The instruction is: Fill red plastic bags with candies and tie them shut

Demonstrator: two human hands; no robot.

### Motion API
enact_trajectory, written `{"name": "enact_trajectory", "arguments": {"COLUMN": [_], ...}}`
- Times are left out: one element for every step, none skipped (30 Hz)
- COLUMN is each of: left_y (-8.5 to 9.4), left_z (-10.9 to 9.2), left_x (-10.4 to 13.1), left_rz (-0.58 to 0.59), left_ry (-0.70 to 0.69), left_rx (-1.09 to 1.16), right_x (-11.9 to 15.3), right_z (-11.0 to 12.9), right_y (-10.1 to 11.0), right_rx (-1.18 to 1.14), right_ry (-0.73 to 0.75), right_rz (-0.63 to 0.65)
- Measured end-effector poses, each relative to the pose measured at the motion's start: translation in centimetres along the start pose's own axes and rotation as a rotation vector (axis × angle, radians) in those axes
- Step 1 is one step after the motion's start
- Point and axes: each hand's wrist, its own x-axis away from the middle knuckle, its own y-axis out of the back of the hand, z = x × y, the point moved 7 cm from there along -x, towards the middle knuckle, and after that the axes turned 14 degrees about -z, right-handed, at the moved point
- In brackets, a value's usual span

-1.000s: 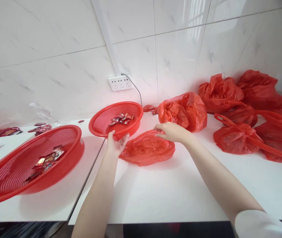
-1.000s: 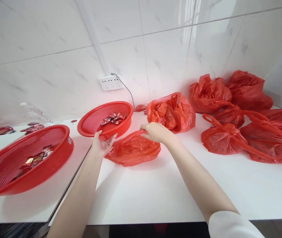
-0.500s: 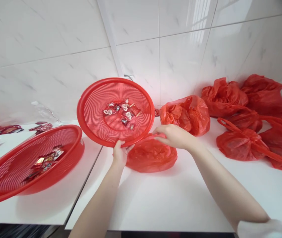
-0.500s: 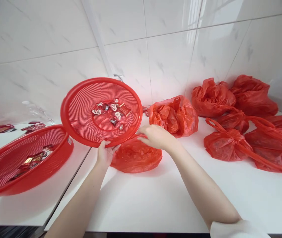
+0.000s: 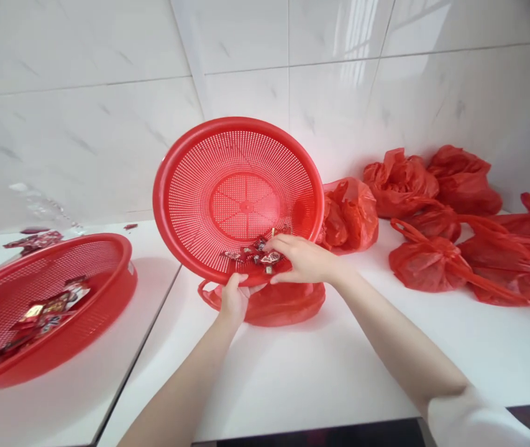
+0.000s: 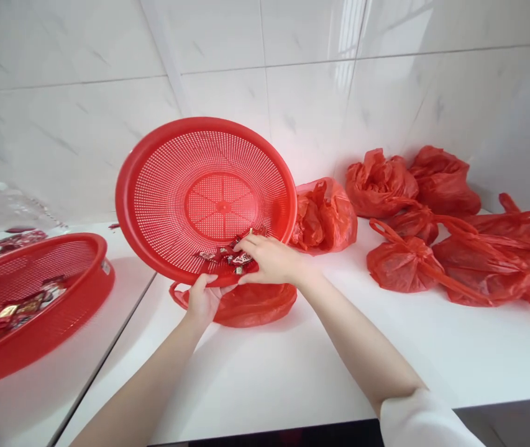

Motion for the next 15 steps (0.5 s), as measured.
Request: {"name": "enact_trajectory", "arguments": {"left_y": [-0.1, -0.1, -0.1, 0.0, 0.1, 0.2, 0.3, 0.4, 0.5, 0.6, 0.7, 0.8, 0.9, 1.1, 1.3], "left_z": [0.1, 0.1, 0.1, 0.1, 0.1, 0.1, 0.0, 0.0, -0.1, -0.1, -0.1, -0.1, -0.2, -0.3, -0.4], "left_x": [0.0, 0.0, 0.0, -0.1, -0.2, -0.3, -0.4, -0.5, -0.6, -0.8, -0.9, -1.0, -1.2, -1.4, -1.5], "left_rz": [0.008, 0.011, 0.010, 0.006, 0.001, -0.008, -0.018, -0.030, -0.040, -0.048, -0.055, -0.063, -0.073, -0.083, -0.096], "left_ry": [0.006, 0.011, 0.013, 0.014, 0.010, 0.004, -0.006, -0.018, -0.030, -0.039, -0.049, -0.057, -0.068, -0.079, -0.089], "left_rx": [0.004, 0.006, 0.006, 0.003, -0.001, -0.005, -0.007, -0.009, -0.012, -0.015, -0.015, -0.012, -0.008, -0.003, 0.002], "right_x": [0.1, 0.2, 0.3, 0.2, 0.2, 0.1, -0.1, -0.2, -0.4, -0.4, -0.5, -0.4, -0.4, -0.3, -0.2], "right_z": [0.0, 0.0, 0.0, 0.0, 0.0, 0.0, 0.0, -0.1, -0.2, -0.4, -0.5, -0.6, -0.7, -0.7, -0.7], "right_y": [-0.6, -1.1, -1.5, -1.7, -1.9, -1.8, -1.6, -1.3, -0.9, -0.4, 0.0, 0.3, 0.5, 0.4, 0.3], "right_rx": [-0.017, -0.029, -0.038, -0.049, -0.069, -0.097, -0.125, -0.148, -0.167, -0.181, -0.195, -0.209, -0.224, -0.236, -0.239], "right_ry": [0.015, 0.022, 0.020, 0.013, 0.005, -0.008, -0.029, -0.058, -0.093, -0.130, -0.165, -0.191, -0.208, -0.218, -0.224], "right_rz": [0.054, 0.097, 0.127, 0.141, 0.139, 0.124, 0.092, 0.049, 0.002, -0.043, -0.076, -0.090, -0.082, -0.058, -0.030]}}
